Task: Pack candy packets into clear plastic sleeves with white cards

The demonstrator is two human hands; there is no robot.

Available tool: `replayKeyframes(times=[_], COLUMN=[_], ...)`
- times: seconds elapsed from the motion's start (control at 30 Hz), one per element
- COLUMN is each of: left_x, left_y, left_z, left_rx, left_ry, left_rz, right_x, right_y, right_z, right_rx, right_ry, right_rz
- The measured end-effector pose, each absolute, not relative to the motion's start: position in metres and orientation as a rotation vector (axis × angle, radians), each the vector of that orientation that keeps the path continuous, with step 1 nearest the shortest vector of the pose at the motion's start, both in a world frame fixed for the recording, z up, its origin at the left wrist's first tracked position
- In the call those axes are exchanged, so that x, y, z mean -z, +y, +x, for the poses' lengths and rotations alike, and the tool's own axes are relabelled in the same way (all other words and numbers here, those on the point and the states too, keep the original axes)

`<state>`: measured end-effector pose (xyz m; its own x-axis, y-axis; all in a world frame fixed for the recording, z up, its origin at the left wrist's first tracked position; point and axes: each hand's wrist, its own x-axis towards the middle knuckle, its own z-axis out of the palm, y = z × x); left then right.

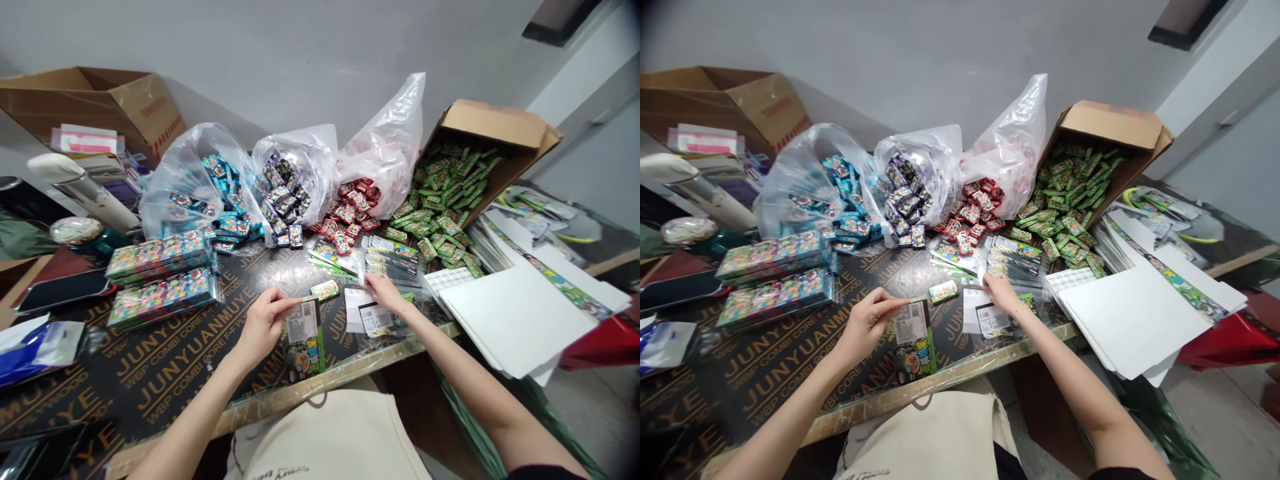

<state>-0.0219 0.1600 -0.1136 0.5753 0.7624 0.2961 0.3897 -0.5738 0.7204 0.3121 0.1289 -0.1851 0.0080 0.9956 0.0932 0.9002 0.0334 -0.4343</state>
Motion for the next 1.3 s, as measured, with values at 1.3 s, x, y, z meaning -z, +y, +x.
replayKeyframes(times=[1.3], left_x=[0.112], left_y=[0.155], left_z=[-0.025], left_rx=[-1.003], left_ry=[1.123], left_rz=[1.990], right_x=[0.074], right_y=[0.163], right_z=[0.170], right_rx=[-1.298], right_ry=[-1.753], right_rz=[-1.041])
